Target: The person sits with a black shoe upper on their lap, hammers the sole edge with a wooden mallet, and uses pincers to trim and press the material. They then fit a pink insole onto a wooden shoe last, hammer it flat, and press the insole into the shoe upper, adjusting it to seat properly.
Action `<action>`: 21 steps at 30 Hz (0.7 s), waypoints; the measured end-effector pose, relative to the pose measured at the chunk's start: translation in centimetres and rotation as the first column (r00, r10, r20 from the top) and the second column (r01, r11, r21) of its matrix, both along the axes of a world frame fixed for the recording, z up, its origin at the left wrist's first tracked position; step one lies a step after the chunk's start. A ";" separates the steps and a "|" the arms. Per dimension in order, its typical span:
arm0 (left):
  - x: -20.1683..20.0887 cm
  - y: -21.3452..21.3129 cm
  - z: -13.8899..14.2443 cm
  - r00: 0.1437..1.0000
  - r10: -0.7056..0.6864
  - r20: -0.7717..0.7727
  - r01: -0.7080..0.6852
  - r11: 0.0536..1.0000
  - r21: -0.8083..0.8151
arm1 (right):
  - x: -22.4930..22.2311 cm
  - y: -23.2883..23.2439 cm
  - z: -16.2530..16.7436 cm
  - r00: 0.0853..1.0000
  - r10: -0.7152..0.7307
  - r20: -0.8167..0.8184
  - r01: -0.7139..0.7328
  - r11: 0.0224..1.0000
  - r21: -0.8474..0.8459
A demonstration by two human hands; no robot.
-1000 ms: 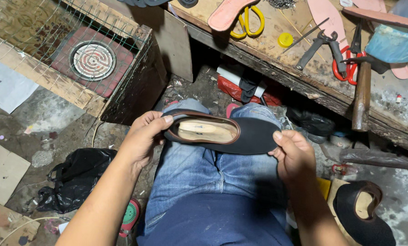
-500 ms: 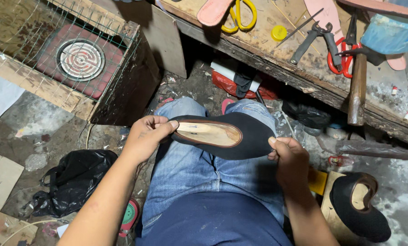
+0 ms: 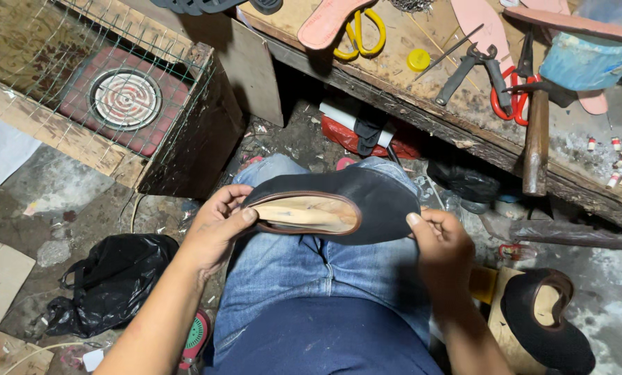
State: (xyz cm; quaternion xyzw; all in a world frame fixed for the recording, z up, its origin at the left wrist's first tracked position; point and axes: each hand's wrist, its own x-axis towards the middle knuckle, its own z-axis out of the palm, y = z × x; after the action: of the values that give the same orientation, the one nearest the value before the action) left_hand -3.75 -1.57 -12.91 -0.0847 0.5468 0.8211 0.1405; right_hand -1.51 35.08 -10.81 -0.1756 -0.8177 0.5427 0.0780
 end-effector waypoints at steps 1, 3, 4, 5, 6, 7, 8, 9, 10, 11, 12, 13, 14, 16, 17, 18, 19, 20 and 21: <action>0.1 0.6 0.3 1.000 0.016 -0.013 -0.016 1.000 -0.006 | -0.2 0.3 -0.1 1.000 -0.007 0.008 0.007 1.000 -0.019; 0.2 1.8 1.3 0.997 0.043 0.063 -0.046 0.998 0.050 | -0.7 0.8 -0.5 1.000 -0.009 0.024 0.011 0.998 -0.059; 0.1 2.3 1.8 0.987 0.049 0.153 -0.067 0.992 0.110 | -0.9 1.2 -0.8 0.998 -0.024 0.055 0.031 0.991 -0.127; -0.1 2.5 2.3 0.969 0.048 0.242 -0.091 0.982 0.168 | -1.1 1.4 -1.2 0.995 -0.039 0.088 0.055 0.980 -0.193; -0.4 2.7 2.9 0.970 0.038 0.239 -0.066 0.992 0.110 | -1.1 1.7 -1.6 0.991 -0.053 0.120 0.083 0.963 -0.257; -0.5 2.8 3.4 0.971 0.027 0.237 -0.041 0.998 0.052 | -1.1 2.0 -1.9 0.993 -0.040 0.113 0.067 0.968 -0.244; -0.7 2.8 3.8 0.971 0.016 0.239 -0.015 1.000 -0.006 | -1.0 2.2 -2.3 0.994 -0.028 0.109 0.053 0.972 -0.230; -0.9 2.8 4.1 0.976 -0.004 0.217 0.013 0.999 -0.041 | -0.9 2.4 -2.7 0.994 -0.017 0.106 0.040 0.976 -0.216; -1.0 2.7 4.4 0.980 -0.026 0.197 0.042 0.996 -0.077 | -0.8 2.6 -3.0 0.994 -0.017 0.104 0.039 0.975 -0.218; -1.3 2.6 4.5 0.983 -0.050 0.176 0.071 0.991 -0.114 | -0.7 2.7 -3.3 0.995 -0.017 0.100 0.039 0.975 -0.220; -1.6 2.5 4.6 0.980 -0.068 0.187 0.090 0.990 -0.111 | -0.7 2.8 -3.6 0.995 -0.017 0.095 0.037 0.974 -0.222; -1.9 2.4 4.5 0.976 -0.086 0.198 0.109 0.988 -0.108 | -0.7 2.9 -3.8 0.996 -0.006 0.086 0.026 0.971 -0.238; -2.1 2.3 4.4 0.972 -0.105 0.210 0.129 0.986 -0.104 | -0.7 3.0 -3.9 0.997 0.004 0.078 0.016 0.967 -0.253; -2.7 1.9 4.1 0.958 -0.117 0.260 0.147 0.984 -0.100 | -0.6 3.0 -4.1 0.998 0.012 0.068 0.006 0.966 -0.258; -2.9 1.7 4.0 0.950 -0.123 0.286 0.157 0.983 -0.096 | -0.6 2.9 -4.2 0.998 0.011 0.068 0.006 0.969 -0.248; -3.2 1.5 3.8 0.945 -0.136 0.299 0.169 0.982 -0.089 | -0.5 2.9 -4.2 0.998 0.011 0.068 0.006 0.972 -0.237; -3.4 1.3 3.6 0.939 -0.148 0.311 0.182 0.980 -0.083 | -0.5 2.8 -4.2 0.998 0.009 0.064 0.007 0.970 -0.243; -3.6 1.1 3.4 0.933 -0.160 0.322 0.194 0.978 -0.076 | -0.4 2.8 -4.2 0.998 0.006 0.059 0.009 0.968 -0.249; -3.8 1.0 3.2 0.928 -0.167 0.333 0.199 0.978 -0.066 | -0.3 2.8 -4.2 0.999 0.003 0.054 0.011 0.967 -0.255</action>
State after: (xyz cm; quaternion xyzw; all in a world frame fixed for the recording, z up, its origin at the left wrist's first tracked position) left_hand -7.50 -0.57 -9.73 -0.1744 0.5614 0.7512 0.3003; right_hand -1.81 37.85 -14.96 -0.2004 -0.7424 0.6384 0.0334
